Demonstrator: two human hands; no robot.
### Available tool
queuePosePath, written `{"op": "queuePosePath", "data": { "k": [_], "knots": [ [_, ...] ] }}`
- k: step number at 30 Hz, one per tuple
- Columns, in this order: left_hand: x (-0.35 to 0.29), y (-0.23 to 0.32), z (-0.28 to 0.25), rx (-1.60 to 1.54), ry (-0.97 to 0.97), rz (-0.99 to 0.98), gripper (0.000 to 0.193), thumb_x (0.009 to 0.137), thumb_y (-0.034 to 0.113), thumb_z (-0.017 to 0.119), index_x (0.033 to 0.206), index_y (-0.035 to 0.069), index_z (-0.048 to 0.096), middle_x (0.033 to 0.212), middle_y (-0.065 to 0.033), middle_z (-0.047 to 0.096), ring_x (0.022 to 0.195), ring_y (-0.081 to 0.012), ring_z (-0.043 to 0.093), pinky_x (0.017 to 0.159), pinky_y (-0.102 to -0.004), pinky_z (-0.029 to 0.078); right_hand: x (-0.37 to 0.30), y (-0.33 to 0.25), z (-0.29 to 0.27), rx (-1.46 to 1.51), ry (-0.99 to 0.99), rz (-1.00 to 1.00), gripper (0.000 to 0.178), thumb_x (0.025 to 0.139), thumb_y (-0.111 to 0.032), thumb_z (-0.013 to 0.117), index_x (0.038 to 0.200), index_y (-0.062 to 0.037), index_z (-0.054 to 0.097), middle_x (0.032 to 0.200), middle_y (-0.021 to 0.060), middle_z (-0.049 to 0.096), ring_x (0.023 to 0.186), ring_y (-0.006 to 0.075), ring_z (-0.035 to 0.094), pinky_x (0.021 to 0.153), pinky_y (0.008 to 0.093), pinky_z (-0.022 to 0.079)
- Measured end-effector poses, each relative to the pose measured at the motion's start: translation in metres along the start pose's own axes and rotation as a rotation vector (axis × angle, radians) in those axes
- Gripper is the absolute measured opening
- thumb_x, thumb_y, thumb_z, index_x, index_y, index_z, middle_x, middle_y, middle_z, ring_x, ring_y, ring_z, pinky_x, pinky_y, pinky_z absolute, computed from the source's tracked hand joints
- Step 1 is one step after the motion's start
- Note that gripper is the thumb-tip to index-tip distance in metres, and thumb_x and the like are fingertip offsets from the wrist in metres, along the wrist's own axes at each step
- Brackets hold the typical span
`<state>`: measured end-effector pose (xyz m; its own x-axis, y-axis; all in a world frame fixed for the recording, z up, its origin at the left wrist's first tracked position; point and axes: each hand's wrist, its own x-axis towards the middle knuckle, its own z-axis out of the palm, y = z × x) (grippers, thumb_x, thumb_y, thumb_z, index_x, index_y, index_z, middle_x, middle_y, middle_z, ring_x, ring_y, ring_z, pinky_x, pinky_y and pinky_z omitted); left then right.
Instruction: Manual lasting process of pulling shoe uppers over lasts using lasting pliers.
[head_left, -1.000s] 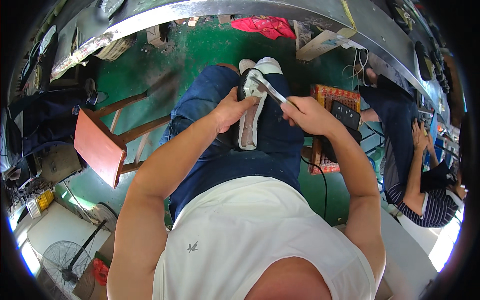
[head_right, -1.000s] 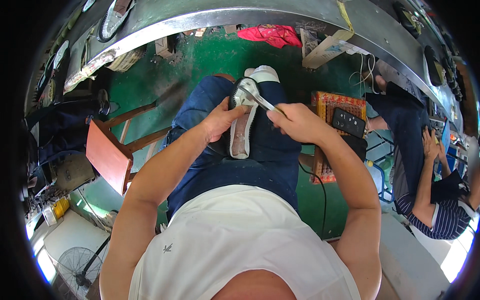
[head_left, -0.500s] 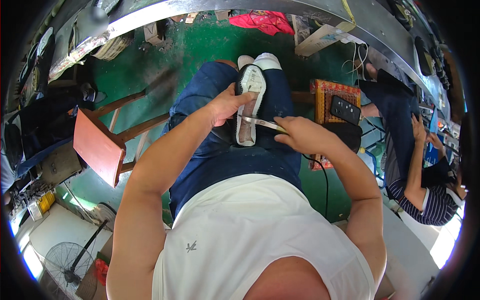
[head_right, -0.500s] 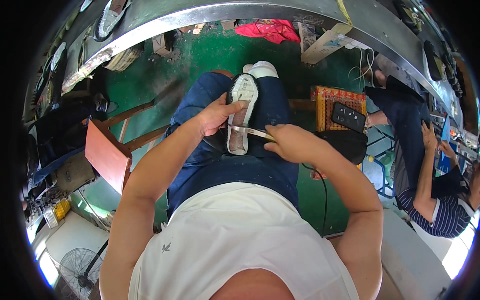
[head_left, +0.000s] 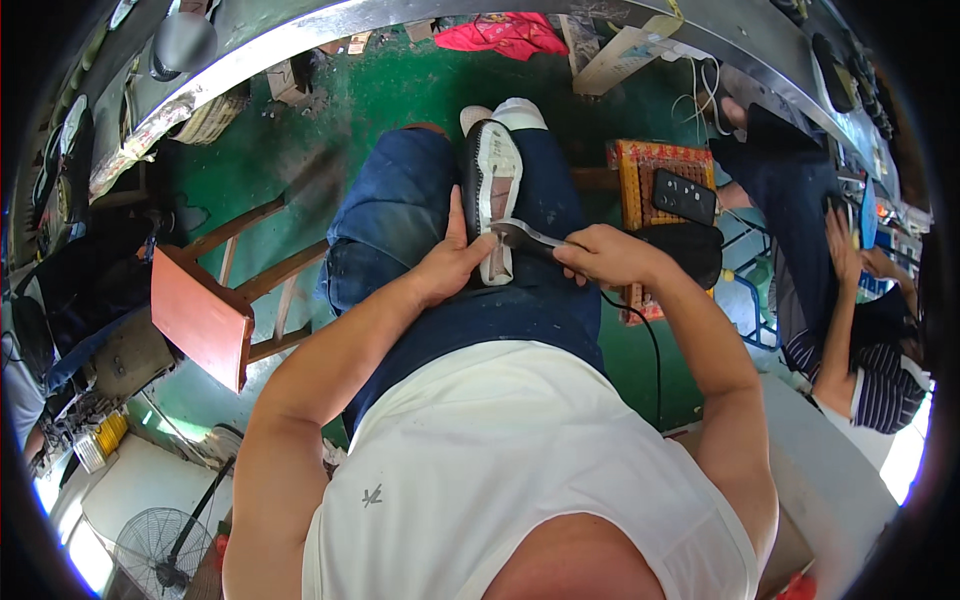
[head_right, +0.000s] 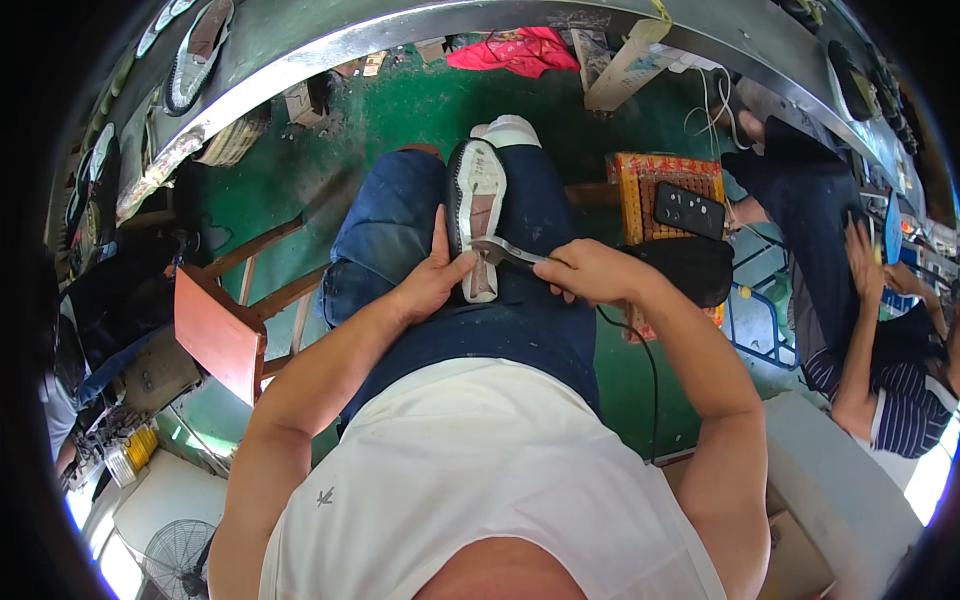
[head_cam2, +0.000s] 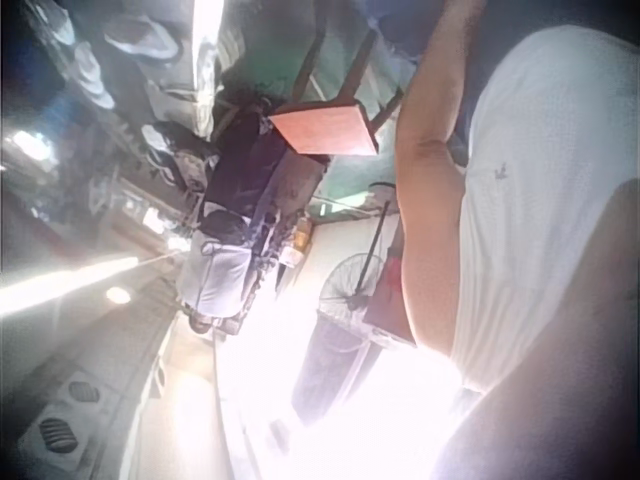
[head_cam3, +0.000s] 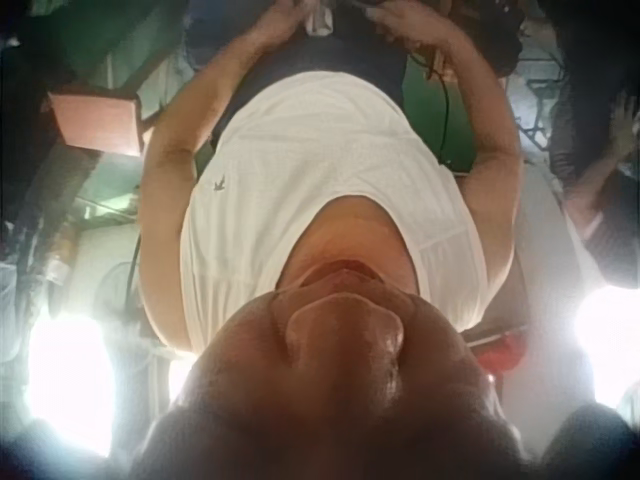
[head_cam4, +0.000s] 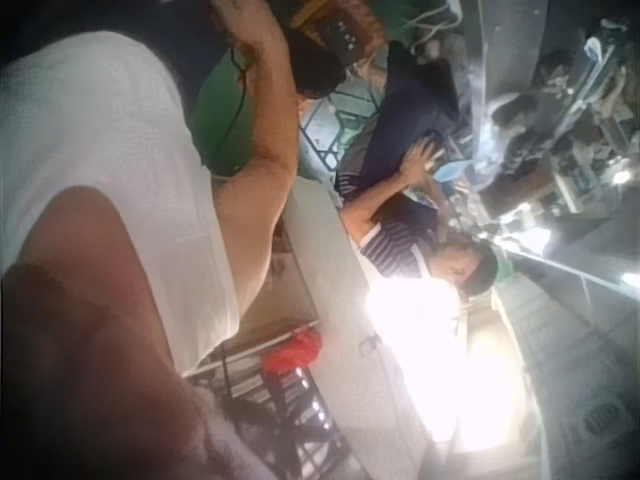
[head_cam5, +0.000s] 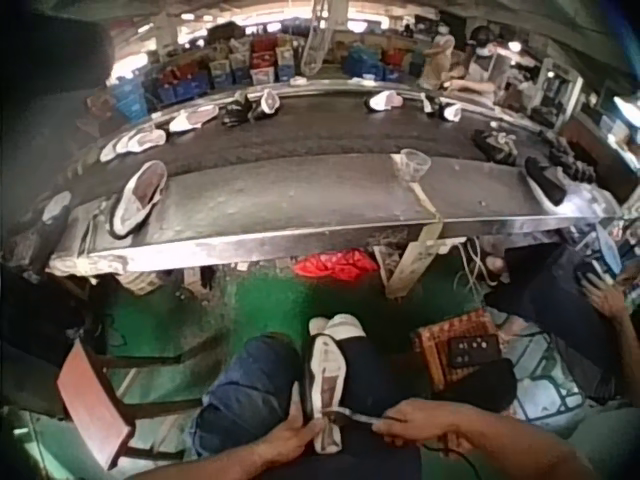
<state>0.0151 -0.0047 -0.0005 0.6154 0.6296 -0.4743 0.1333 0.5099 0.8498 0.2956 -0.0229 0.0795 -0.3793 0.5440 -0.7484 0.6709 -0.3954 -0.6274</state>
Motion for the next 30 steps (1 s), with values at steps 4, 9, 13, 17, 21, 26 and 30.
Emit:
{"op": "queuePosePath", "data": {
  "k": [4, 9, 13, 17, 21, 26, 30],
  "knots": [
    [0.007, 0.0, 0.004, -0.041, 0.029, 0.009, 0.097, 0.105, 0.018, 0.055, 0.157, 0.019, -0.027, 0.165, -0.0156, 0.017, 0.147, -0.0213, 0.026, 0.119, -0.0311, 0.023, -0.014, -0.024, -0.007, 0.012, 0.072, -0.04, 0.046, 0.106, -0.039, 0.047, 0.093, 0.0025, 0.064, 0.087, 0.0176, 0.069, 0.078, 0.0275, 0.069, 0.069, 0.0399, 0.054],
    [0.008, -0.006, 0.006, -0.034, 0.06, 0.041, 0.101, 0.103, 0.018, 0.059, 0.158, 0.019, -0.025, 0.164, -0.0167, 0.021, 0.146, -0.022, 0.028, 0.118, -0.0308, 0.026, 0.016, -0.017, 0.033, -0.467, 0.374, -0.264, 0.042, 0.105, -0.039, 0.046, 0.101, 0.0, 0.06, 0.088, 0.0238, 0.069, 0.085, 0.0457, 0.066, 0.076, 0.0525, 0.051],
    [-0.006, 0.006, -0.006, 0.149, -0.029, -0.06, 0.108, 0.1, 0.016, 0.063, 0.156, 0.019, -0.029, 0.163, -0.0167, 0.023, 0.145, -0.0219, 0.031, 0.117, -0.0305, 0.029, 0.0, -0.032, 0.014, -0.45, 0.227, -0.129, 0.039, 0.104, -0.038, 0.049, 0.101, -0.0014, 0.06, 0.087, 0.0231, 0.069, 0.084, 0.0455, 0.066, 0.075, 0.0545, 0.05],
    [0.001, 0.009, -0.011, 0.047, -0.126, -0.03, 0.117, 0.095, 0.011, 0.067, 0.154, 0.019, -0.034, 0.163, -0.018, 0.024, 0.144, -0.024, 0.033, 0.118, -0.0317, 0.028, 0.004, -0.025, 0.04, -0.412, 0.444, -0.332, 0.043, 0.103, -0.042, 0.049, 0.099, -0.0012, 0.062, 0.087, 0.0235, 0.069, 0.085, 0.0447, 0.066, 0.075, 0.054, 0.051],
    [-0.003, 0.024, -0.012, 0.304, 0.022, 0.124, 0.117, 0.088, 0.011, 0.075, 0.159, 0.005, -0.018, 0.16, -0.0218, 0.029, 0.145, -0.0254, 0.033, 0.119, -0.0322, 0.027, 0.002, -0.041, 0.01, -0.48, 0.248, -0.135, 0.042, 0.102, -0.043, 0.052, 0.101, -0.0018, 0.062, 0.093, 0.0217, 0.068, 0.088, 0.0432, 0.066, 0.079, 0.0534, 0.05],
    [-0.024, 0.05, -0.036, -0.139, 0.102, 0.147, 0.082, 0.094, 0.004, 0.067, 0.16, -0.002, 0.018, 0.157, -0.0147, 0.041, 0.142, -0.0207, 0.04, 0.118, -0.0339, 0.031, -0.01, -0.052, -0.066, -0.474, 0.805, -0.487, 0.038, 0.098, -0.039, 0.059, 0.107, -0.0019, 0.062, 0.095, 0.0206, 0.067, 0.091, 0.0425, 0.064, 0.079, 0.0509, 0.049],
    [-0.048, 0.146, -0.07, -0.399, 0.124, 0.377, 0.077, 0.092, 0.01, 0.068, 0.158, 0.0, 0.03, 0.153, -0.0111, 0.048, 0.137, -0.0216, 0.049, 0.115, -0.0356, 0.037, 0.007, -0.09, -0.159, -0.753, 1.249, -0.599, 0.04, 0.094, -0.039, 0.065, 0.111, -0.0027, 0.061, 0.1, 0.0192, 0.065, 0.093, 0.0407, 0.062, 0.081, 0.05, 0.047]
  ]
}}
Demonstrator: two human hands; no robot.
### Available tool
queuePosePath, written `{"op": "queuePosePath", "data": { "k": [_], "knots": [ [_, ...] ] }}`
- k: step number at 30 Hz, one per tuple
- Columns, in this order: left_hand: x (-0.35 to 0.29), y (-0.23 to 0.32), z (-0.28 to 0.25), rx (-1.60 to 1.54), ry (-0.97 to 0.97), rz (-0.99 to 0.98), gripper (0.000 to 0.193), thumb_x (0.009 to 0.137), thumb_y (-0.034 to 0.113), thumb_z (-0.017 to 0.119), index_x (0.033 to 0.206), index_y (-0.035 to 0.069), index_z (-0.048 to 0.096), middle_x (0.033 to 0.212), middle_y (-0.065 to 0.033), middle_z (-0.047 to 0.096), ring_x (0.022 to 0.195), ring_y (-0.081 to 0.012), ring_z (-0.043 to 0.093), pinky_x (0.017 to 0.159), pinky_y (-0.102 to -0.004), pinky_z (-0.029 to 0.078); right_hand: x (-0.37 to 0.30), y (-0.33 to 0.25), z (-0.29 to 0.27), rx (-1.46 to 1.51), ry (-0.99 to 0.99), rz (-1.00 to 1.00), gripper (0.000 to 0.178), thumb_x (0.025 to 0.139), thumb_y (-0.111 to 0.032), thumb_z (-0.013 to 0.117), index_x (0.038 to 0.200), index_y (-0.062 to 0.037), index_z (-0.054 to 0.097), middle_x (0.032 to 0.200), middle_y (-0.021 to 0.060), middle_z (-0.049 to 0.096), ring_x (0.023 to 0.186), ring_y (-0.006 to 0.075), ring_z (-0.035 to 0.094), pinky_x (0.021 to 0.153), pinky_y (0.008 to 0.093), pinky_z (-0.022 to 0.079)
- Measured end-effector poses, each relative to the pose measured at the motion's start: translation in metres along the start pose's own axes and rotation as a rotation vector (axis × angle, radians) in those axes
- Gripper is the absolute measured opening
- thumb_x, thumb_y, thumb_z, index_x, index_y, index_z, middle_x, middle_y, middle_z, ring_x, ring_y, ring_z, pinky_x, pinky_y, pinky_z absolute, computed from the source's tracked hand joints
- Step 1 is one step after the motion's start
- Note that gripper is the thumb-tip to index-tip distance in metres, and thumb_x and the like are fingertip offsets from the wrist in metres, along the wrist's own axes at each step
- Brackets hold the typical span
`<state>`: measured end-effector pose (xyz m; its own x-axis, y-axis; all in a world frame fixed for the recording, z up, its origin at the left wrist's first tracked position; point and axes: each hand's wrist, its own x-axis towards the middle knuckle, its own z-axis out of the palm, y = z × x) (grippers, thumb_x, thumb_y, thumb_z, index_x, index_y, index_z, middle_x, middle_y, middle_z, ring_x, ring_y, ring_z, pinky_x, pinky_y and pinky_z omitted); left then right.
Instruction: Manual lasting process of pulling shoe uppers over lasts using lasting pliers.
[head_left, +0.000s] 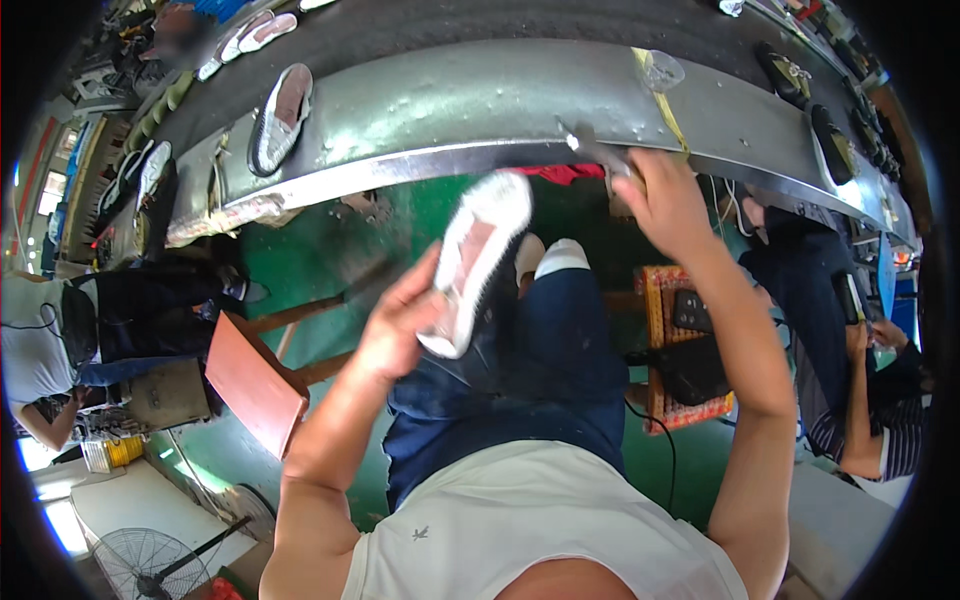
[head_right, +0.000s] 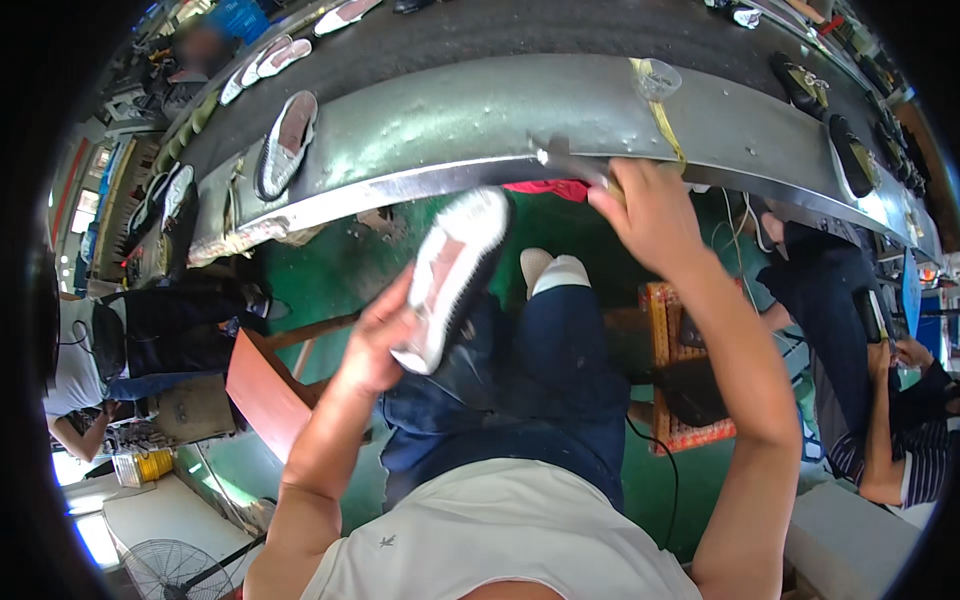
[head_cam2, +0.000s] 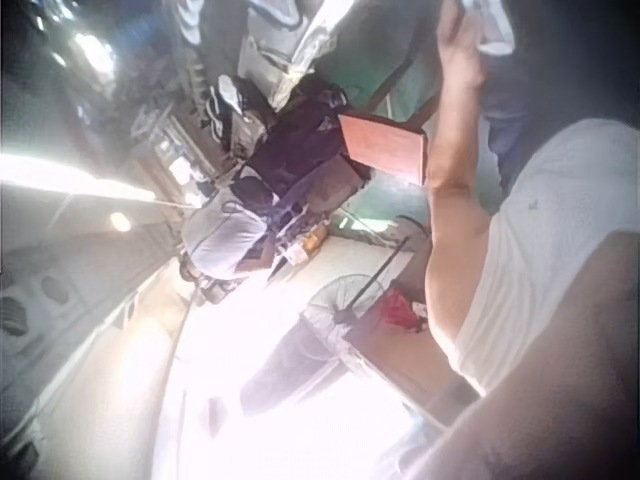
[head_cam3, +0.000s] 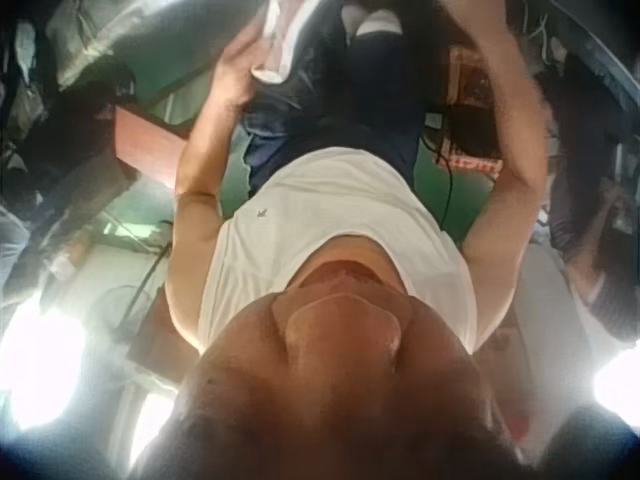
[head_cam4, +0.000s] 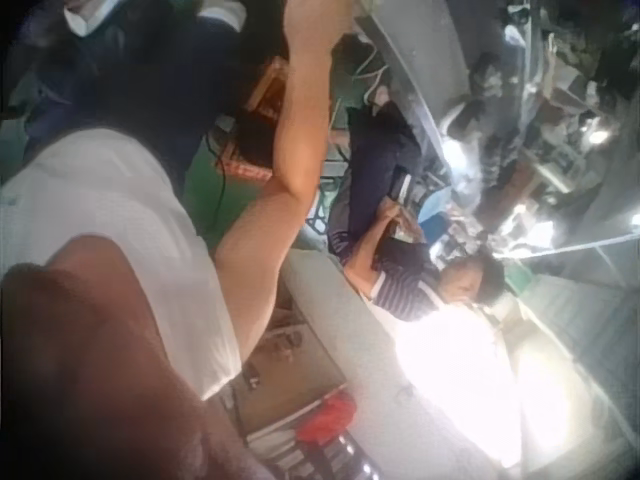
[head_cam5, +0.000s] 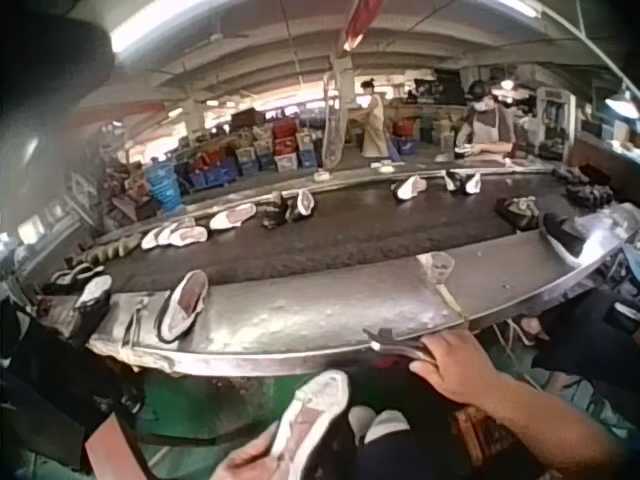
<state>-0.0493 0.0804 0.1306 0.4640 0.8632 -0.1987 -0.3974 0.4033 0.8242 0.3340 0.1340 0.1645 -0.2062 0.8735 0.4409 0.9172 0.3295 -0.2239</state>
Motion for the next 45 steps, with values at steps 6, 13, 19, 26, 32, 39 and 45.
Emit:
{"op": "queuePosePath", "data": {
  "k": [6, 13, 19, 26, 32, 39, 45],
  "knots": [
    [0.177, 0.16, 0.022, 0.196, 0.131, 0.11, 0.069, 0.097, 0.009, 0.057, 0.158, 0.001, 0.026, 0.142, -0.0184, 0.055, 0.117, -0.027, 0.064, 0.1, -0.0394, 0.054, 0.092, 0.067, 0.046, -0.136, 0.081, -0.015, 0.042, 0.092, -0.039, 0.067, 0.111, -0.002, 0.061, 0.102, 0.016, 0.064, 0.1, 0.0361, 0.061, 0.089, 0.0458, 0.047],
    [0.377, 0.237, -0.006, 1.228, 0.586, 0.231, 0.074, 0.085, 0.012, 0.069, 0.153, 0.007, 0.041, 0.139, -0.0171, 0.058, 0.112, -0.0302, 0.066, 0.097, -0.0486, 0.051, 0.101, 0.069, 0.048, 0.004, 0.155, 0.006, 0.044, 0.089, -0.037, 0.071, 0.112, -0.0002, 0.064, 0.103, 0.0147, 0.065, 0.099, 0.0345, 0.06, 0.089, 0.0439, 0.048],
    [0.438, 0.199, -0.056, 2.791, 0.218, 0.062, 0.043, 0.094, 0.023, 0.057, 0.134, 0.009, 0.06, 0.142, -0.0109, 0.059, 0.142, -0.033, 0.042, 0.11, -0.0484, 0.041, 0.104, 0.067, 0.051, 0.038, 0.143, 0.013, 0.043, 0.087, -0.036, 0.073, 0.111, -0.0015, 0.064, 0.106, 0.0145, 0.065, 0.101, 0.0346, 0.06, 0.09, 0.0435, 0.048],
    [0.362, 0.254, -0.116, 2.36, 0.647, 0.533, 0.057, 0.084, 0.027, 0.068, 0.136, 0.009, 0.057, 0.13, -0.0157, 0.064, 0.128, -0.0332, 0.056, 0.104, -0.0456, 0.048, 0.093, 0.078, 0.047, -0.003, 0.148, 0.035, 0.042, 0.087, -0.035, 0.072, 0.112, -0.0027, 0.064, 0.107, 0.0145, 0.066, 0.101, 0.0355, 0.061, 0.091, 0.0442, 0.048],
    [0.252, 0.318, -0.213, 1.018, 0.494, -0.196, 0.054, 0.092, 0.035, 0.072, 0.133, 0.003, 0.058, 0.111, -0.0072, 0.068, 0.095, -0.0172, 0.067, 0.085, -0.0349, 0.056, 0.099, 0.072, 0.05, 0.035, 0.129, 0.038, 0.041, 0.089, -0.035, 0.071, 0.113, -0.0029, 0.064, 0.108, 0.015, 0.066, 0.102, 0.0367, 0.061, 0.091, 0.0448, 0.048],
    [0.124, 0.154, -0.101, 0.092, 0.008, 0.07, 0.048, 0.092, 0.028, 0.075, 0.132, 0.007, 0.058, 0.115, -0.0081, 0.068, 0.098, -0.0212, 0.07, 0.084, -0.0371, 0.06, 0.088, 0.075, 0.055, -0.076, 0.188, 0.016, 0.044, 0.092, -0.037, 0.068, 0.116, -0.0006, 0.063, 0.111, 0.0172, 0.067, 0.104, 0.0377, 0.062, 0.094, 0.0454, 0.048],
    [0.04, -0.045, -0.017, 0.212, -0.028, -0.023, 0.094, 0.084, 0.015, 0.082, 0.16, 0.012, 0.028, 0.133, -0.0061, 0.057, 0.117, -0.016, 0.056, 0.108, -0.0315, 0.041, 0.026, 0.003, 0.045, 0.173, 0.144, 0.022, 0.041, 0.1, -0.032, 0.059, 0.122, 0.0018, 0.059, 0.111, 0.0243, 0.065, 0.104, 0.0421, 0.062, 0.091, 0.0459, 0.05]
  ]
}}
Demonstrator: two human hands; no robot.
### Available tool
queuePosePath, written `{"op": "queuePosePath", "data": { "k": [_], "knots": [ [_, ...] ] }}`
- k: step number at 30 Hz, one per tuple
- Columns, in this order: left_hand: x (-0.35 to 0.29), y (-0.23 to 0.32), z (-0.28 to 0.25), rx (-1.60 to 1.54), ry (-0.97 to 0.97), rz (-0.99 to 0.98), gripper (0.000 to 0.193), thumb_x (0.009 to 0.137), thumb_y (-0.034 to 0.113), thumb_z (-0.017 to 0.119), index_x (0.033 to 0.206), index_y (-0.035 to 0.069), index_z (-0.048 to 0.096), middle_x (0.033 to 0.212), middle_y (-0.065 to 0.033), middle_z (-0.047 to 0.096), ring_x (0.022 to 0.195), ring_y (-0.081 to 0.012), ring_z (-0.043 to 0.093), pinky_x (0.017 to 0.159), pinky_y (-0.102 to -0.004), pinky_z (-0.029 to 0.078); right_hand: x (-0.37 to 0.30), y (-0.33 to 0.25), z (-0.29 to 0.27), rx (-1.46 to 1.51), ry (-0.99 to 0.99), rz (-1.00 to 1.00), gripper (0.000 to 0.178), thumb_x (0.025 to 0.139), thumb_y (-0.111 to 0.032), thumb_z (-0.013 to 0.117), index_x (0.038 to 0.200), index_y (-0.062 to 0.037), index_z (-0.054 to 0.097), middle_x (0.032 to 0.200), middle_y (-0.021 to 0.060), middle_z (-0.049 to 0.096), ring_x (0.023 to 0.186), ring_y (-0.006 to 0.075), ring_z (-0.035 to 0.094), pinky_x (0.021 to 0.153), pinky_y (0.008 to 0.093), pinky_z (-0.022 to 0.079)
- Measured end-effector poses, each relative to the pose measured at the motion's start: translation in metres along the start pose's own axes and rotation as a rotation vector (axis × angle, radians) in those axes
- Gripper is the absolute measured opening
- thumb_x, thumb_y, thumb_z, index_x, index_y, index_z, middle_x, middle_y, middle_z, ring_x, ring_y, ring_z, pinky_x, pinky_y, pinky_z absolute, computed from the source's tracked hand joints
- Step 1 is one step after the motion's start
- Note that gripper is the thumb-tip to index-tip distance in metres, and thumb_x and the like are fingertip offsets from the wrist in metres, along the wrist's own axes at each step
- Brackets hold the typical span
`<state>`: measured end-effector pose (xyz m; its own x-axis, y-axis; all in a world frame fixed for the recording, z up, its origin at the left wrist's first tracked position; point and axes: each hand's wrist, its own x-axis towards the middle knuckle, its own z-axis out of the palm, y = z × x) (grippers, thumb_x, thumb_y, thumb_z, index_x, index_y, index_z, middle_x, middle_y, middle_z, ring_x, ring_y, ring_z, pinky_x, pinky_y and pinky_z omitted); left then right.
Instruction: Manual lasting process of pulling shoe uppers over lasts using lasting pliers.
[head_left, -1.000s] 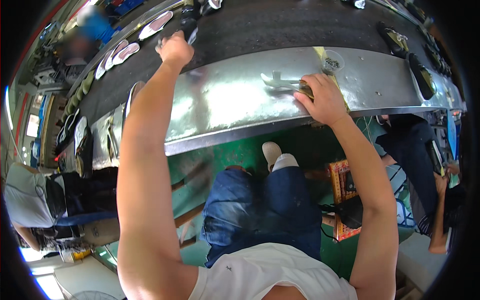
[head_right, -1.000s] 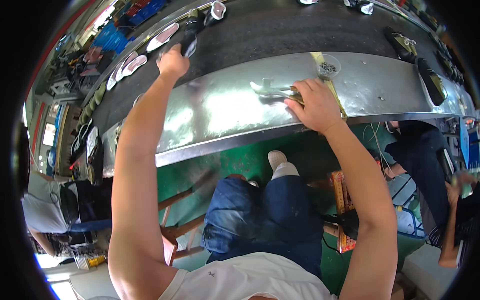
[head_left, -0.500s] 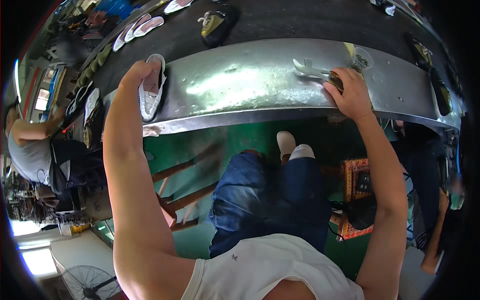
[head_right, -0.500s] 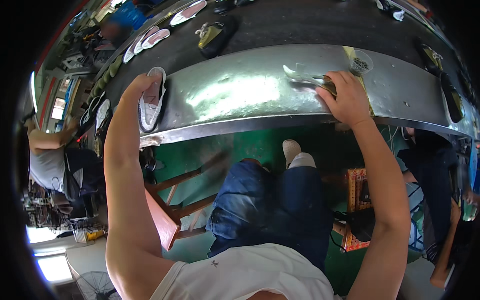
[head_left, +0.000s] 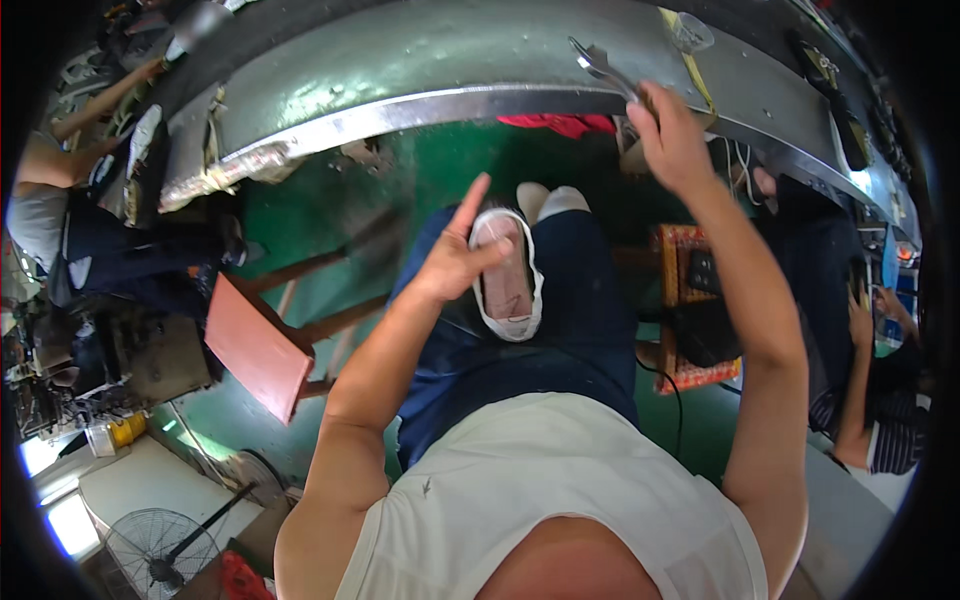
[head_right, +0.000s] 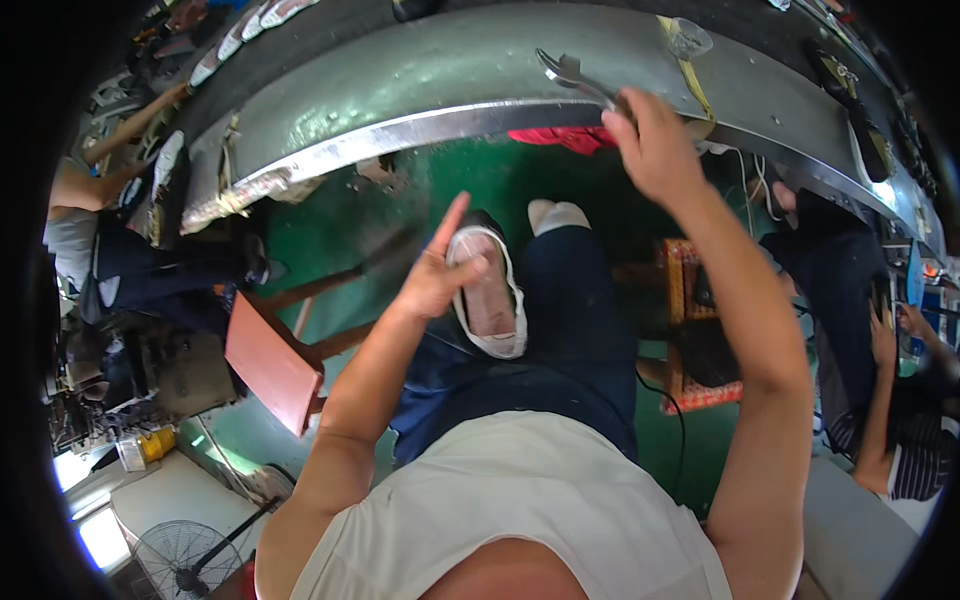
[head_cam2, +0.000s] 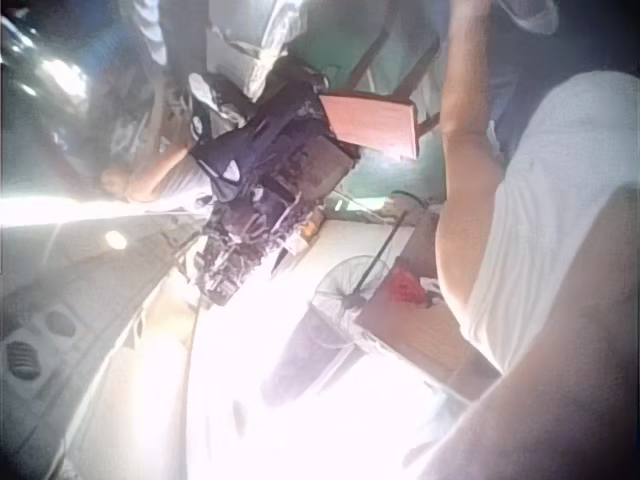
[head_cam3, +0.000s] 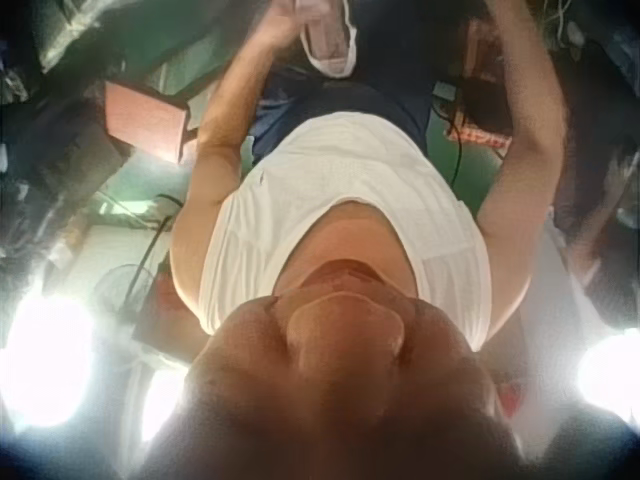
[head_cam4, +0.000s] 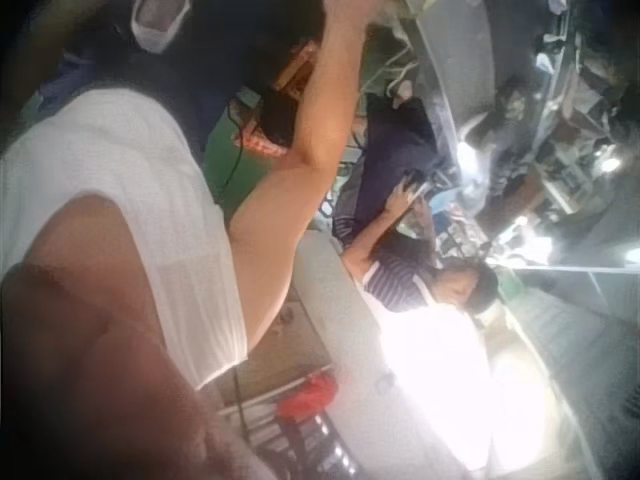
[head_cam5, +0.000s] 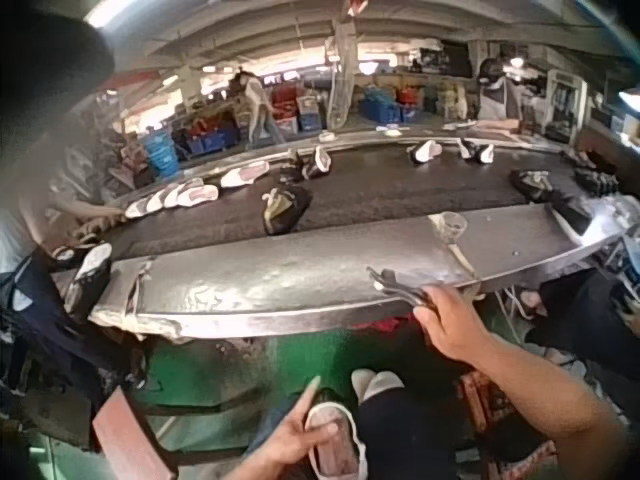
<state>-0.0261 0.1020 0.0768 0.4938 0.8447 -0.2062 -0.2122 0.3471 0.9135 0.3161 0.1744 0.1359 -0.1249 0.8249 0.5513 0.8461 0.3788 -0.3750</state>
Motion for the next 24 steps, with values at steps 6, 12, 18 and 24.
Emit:
{"op": "queuePosePath", "data": {
  "k": [6, 12, 18, 24],
  "knots": [
    [0.016, -0.041, -0.01, 0.006, -0.15, -0.106, 0.067, 0.1, 0.017, 0.064, 0.157, 0.011, 0.031, 0.138, -0.0074, 0.052, 0.125, -0.0161, 0.05, 0.108, -0.0339, 0.041, -0.129, -0.089, 0.033, 1.056, -0.334, 0.915, 0.042, 0.103, -0.041, 0.057, 0.111, -0.0006, 0.059, 0.093, 0.0059, 0.063, 0.079, 0.0123, 0.06, 0.068, 0.0279, 0.051],
    [0.015, -0.045, 0.008, 0.241, -0.167, 0.095, 0.055, 0.1, 0.012, 0.063, 0.149, 0.009, 0.04, 0.131, -0.0065, 0.056, 0.121, -0.0153, 0.053, 0.105, -0.0327, 0.043, -0.147, -0.108, 0.07, 0.629, -0.502, 0.761, 0.072, 0.079, -0.047, 0.085, 0.118, 0.007, 0.058, 0.104, 0.0157, 0.069, 0.095, 0.0211, 0.067, 0.086, 0.0363, 0.054],
    [0.019, -0.06, -0.002, 0.34, -0.009, 0.143, 0.05, 0.099, 0.016, 0.066, 0.145, 0.008, 0.045, 0.132, -0.0071, 0.056, 0.12, -0.0157, 0.053, 0.105, -0.0323, 0.043, -0.136, -0.115, 0.045, 0.449, -0.613, 0.743, 0.049, 0.091, -0.039, 0.074, 0.113, 0.0035, 0.061, 0.093, 0.0118, 0.071, 0.083, 0.0262, 0.069, 0.079, 0.0399, 0.054],
    [0.015, -0.051, -0.007, 0.244, -0.018, 0.062, 0.049, 0.102, 0.025, 0.063, 0.145, 0.008, 0.047, 0.13, -0.0068, 0.058, 0.119, -0.015, 0.054, 0.104, -0.031, 0.044, -0.15, -0.121, -0.003, 0.892, -0.858, 0.832, 0.031, 0.101, -0.028, 0.06, 0.114, -0.0001, 0.063, 0.096, 0.0078, 0.07, 0.081, 0.0149, 0.065, 0.074, 0.0334, 0.053]
  ]
}}
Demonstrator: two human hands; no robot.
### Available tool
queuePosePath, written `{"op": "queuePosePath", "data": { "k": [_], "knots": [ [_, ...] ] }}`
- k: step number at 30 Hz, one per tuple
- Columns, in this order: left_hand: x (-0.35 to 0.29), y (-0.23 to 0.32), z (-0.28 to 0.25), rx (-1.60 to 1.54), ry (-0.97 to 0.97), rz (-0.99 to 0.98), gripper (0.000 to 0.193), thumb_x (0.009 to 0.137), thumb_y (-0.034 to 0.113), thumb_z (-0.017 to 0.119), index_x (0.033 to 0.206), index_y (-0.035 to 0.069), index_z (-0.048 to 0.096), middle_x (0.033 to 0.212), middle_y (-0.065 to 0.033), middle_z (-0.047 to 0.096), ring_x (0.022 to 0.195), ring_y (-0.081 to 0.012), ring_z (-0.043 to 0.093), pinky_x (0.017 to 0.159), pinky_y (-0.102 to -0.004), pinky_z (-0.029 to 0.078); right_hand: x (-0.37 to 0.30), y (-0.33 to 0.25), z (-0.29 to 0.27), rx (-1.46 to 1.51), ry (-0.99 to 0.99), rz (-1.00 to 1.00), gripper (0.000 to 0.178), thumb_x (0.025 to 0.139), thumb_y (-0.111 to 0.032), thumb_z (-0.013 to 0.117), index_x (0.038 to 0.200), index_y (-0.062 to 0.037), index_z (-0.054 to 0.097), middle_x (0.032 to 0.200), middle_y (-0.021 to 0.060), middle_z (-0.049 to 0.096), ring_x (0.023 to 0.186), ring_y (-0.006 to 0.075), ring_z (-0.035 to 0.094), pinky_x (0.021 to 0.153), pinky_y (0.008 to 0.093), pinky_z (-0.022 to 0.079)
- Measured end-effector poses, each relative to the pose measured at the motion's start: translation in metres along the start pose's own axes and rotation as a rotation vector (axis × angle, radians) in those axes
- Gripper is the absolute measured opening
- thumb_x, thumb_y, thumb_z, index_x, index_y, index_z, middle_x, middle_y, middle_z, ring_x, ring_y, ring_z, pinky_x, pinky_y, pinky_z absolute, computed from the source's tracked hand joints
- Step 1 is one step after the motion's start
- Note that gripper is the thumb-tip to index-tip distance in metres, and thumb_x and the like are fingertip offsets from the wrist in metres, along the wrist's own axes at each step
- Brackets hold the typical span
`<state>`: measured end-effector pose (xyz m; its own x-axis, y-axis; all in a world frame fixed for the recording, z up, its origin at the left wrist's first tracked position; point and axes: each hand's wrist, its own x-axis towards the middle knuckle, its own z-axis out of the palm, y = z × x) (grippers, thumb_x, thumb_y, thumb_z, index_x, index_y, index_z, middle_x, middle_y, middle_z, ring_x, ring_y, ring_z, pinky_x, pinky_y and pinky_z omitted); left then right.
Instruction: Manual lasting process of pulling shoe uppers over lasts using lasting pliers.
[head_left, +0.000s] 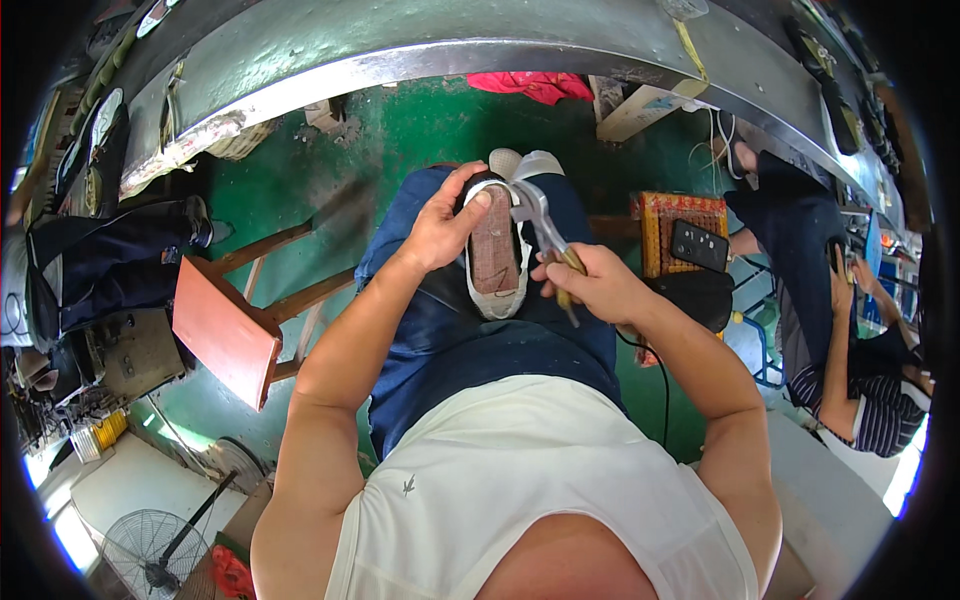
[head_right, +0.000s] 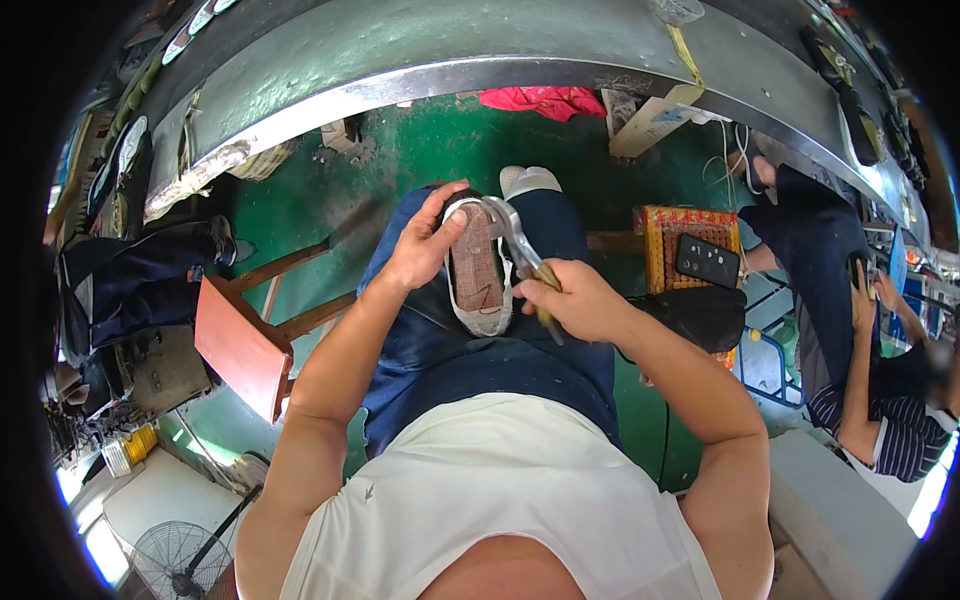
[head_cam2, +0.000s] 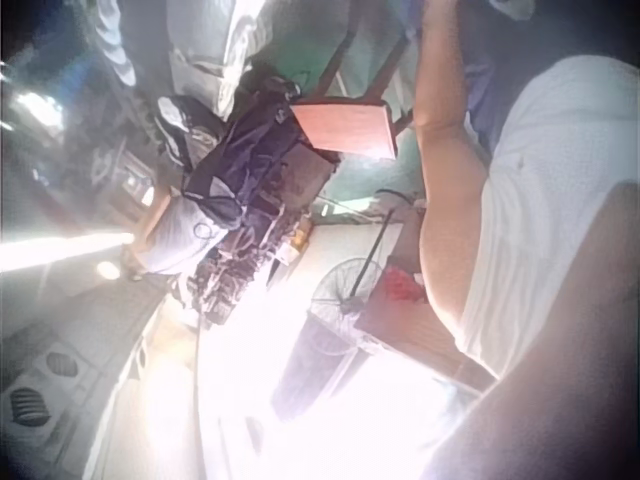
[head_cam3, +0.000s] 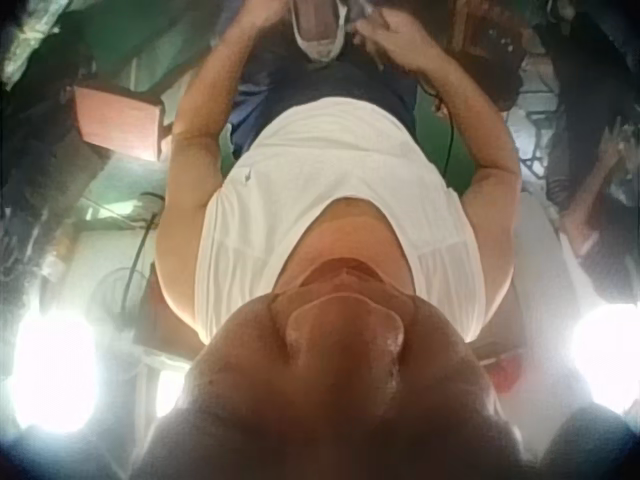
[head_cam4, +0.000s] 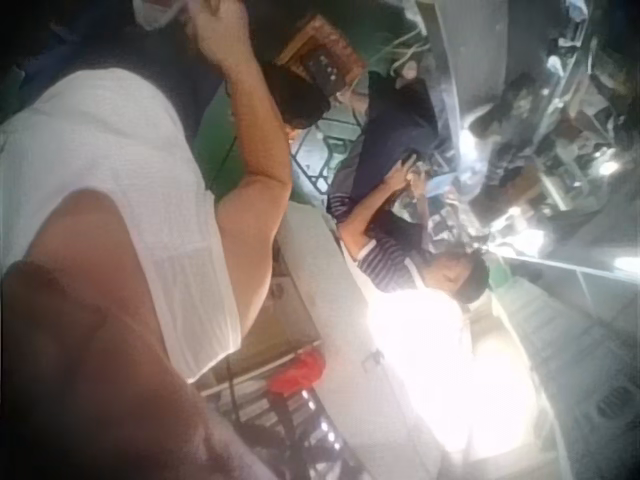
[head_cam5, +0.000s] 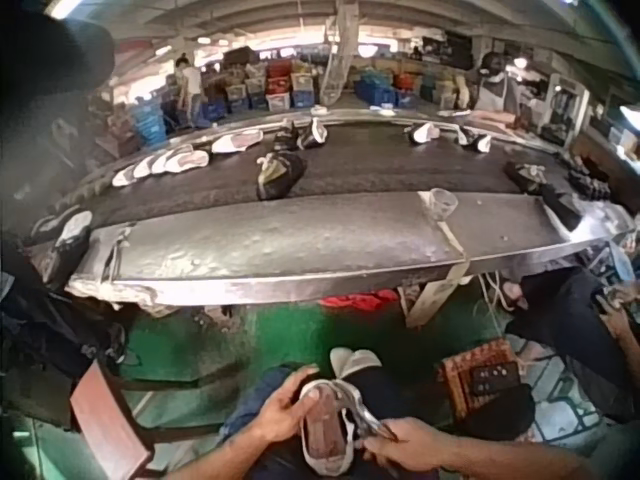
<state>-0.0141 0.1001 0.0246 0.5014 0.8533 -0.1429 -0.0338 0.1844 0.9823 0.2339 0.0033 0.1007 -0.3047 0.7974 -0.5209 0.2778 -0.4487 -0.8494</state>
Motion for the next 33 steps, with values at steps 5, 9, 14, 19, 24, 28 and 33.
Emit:
{"op": "queuePosePath", "data": {
  "k": [5, 9, 14, 19, 24, 28, 33],
  "knots": [
    [0.002, 0.003, 0.002, -0.013, -0.009, -0.013, 0.049, 0.103, 0.026, 0.061, 0.146, 0.008, 0.046, 0.127, -0.0056, 0.06, 0.116, -0.0145, 0.055, 0.103, -0.0304, 0.045, 0.011, -0.013, -0.01, 0.311, -0.192, 0.198, 0.032, 0.103, -0.029, 0.058, 0.118, -0.0006, 0.061, 0.111, 0.0098, 0.067, 0.091, 0.0168, 0.066, 0.082, 0.0365, 0.057],
    [0.006, 0.009, 0.0, -0.007, -0.025, -0.094, 0.046, 0.102, 0.02, 0.063, 0.144, 0.008, 0.049, 0.124, -0.0049, 0.062, 0.112, -0.0128, 0.057, 0.1, -0.0295, 0.047, 0.023, -0.015, -0.017, 0.188, -0.212, 0.237, 0.028, 0.103, -0.028, 0.058, 0.096, -0.0018, 0.062, 0.079, 0.0051, 0.066, 0.071, 0.0143, 0.064, 0.064, 0.0327, 0.055],
    [0.016, -0.017, -0.017, -0.326, -0.06, -0.079, 0.047, 0.098, 0.011, 0.065, 0.143, 0.009, 0.052, 0.122, -0.0038, 0.063, 0.108, -0.0123, 0.059, 0.095, -0.0289, 0.05, 0.051, 0.045, 0.023, -0.368, 0.258, -0.221, 0.026, 0.097, -0.023, 0.061, 0.103, 0.0028, 0.061, 0.089, 0.0258, 0.069, 0.084, 0.0467, 0.066, 0.074, 0.0492, 0.052],
    [0.014, -0.004, 0.004, -0.34, 0.009, -0.228, 0.046, 0.098, 0.01, 0.065, 0.143, 0.009, 0.052, 0.12, -0.003, 0.064, 0.107, -0.0124, 0.06, 0.095, -0.029, 0.049, 0.04, 0.04, 0.027, -0.465, 0.301, -0.241, 0.026, 0.097, -0.021, 0.06, 0.109, 0.0028, 0.061, 0.09, 0.0274, 0.068, 0.089, 0.0469, 0.065, 0.078, 0.0518, 0.051],
    [0.011, 0.016, 0.012, -0.198, 0.037, -0.162, 0.057, 0.094, 0.008, 0.068, 0.147, 0.008, 0.046, 0.127, -0.006, 0.06, 0.113, -0.0152, 0.058, 0.1, -0.0305, 0.048, -0.004, 0.019, -0.01, -0.367, 0.081, -0.168, 0.025, 0.098, -0.02, 0.061, 0.112, 0.0008, 0.061, 0.086, 0.0204, 0.068, 0.082, 0.0354, 0.068, 0.077, 0.0427, 0.052],
    [-0.031, 0.055, 0.031, 0.227, -0.028, 0.227, 0.089, 0.081, -0.012, 0.07, 0.157, 0.003, 0.027, 0.157, -0.0152, 0.038, 0.143, -0.026, 0.043, 0.117, -0.0369, 0.035, -0.029, 0.014, -0.01, -0.108, 0.309, -0.336, 0.019, 0.1, -0.018, 0.06, 0.111, -0.002, 0.06, 0.093, 0.0099, 0.068, 0.084, 0.017, 0.064, 0.079, 0.0336, 0.051],
    [-0.069, 0.046, 0.052, 0.58, -0.246, 0.569, 0.096, 0.082, -0.003, 0.073, 0.158, -0.002, 0.016, 0.158, -0.0287, 0.03, 0.147, -0.0446, 0.034, 0.121, -0.0459, 0.027, 0.009, 0.014, 0.023, 0.187, 0.305, -0.621, 0.027, 0.102, -0.021, 0.058, 0.119, -0.0012, 0.051, 0.119, 0.0123, 0.067, 0.104, 0.0174, 0.064, 0.094, 0.0335, 0.05]
  ]
}}
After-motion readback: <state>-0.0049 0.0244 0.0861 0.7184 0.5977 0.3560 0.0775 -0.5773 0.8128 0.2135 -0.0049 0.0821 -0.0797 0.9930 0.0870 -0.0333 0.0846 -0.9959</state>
